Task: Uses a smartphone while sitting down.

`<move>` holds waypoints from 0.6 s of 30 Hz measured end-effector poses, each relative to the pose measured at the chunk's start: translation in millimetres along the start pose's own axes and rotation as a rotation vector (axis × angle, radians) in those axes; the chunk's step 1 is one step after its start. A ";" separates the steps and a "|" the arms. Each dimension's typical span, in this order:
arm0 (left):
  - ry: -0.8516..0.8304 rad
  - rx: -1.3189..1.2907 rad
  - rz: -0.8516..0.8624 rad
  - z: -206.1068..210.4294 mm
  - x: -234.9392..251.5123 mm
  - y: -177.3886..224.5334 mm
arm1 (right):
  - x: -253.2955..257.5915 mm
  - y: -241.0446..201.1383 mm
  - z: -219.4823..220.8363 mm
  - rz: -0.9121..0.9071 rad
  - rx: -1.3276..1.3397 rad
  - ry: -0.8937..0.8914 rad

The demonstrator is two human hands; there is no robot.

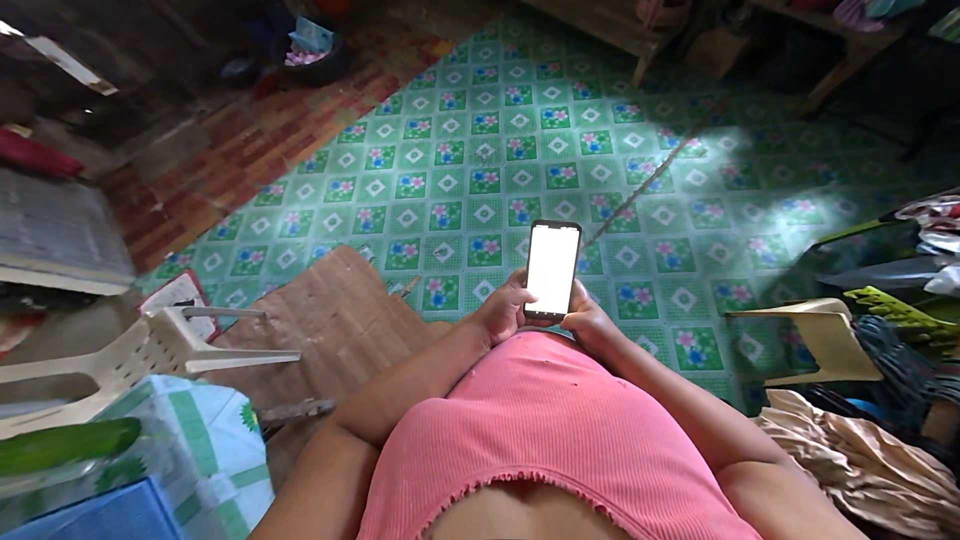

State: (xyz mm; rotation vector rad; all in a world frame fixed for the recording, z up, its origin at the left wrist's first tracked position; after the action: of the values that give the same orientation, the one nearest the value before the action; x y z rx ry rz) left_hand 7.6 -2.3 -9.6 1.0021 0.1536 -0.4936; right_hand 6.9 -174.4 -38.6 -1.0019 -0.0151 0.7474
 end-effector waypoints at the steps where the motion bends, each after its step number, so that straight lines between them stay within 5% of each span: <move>1: -0.003 0.002 0.000 -0.3 0.2 -0.2 | -0.2 -0.2 0.3 0.001 0.002 -0.002; 18: -0.011 0.034 0.008 1.6 0.3 0.3 | -2.6 -1.0 -0.6 -0.025 -0.032 -0.002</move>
State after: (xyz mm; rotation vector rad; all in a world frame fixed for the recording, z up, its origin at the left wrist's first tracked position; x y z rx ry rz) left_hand 7.9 -3.5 -8.6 1.0324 0.1320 -0.4957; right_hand 5.7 -176.7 -37.3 -1.0295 -0.0407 0.7274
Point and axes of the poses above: each hand's wrist, its own x-axis towards the middle knuckle, its own z-axis out of the palm, y = z × x, the point moved 2 cm from there along x, towards the middle knuckle, and after that the axes turned 8 degrees about z, right-handed, at the moved point
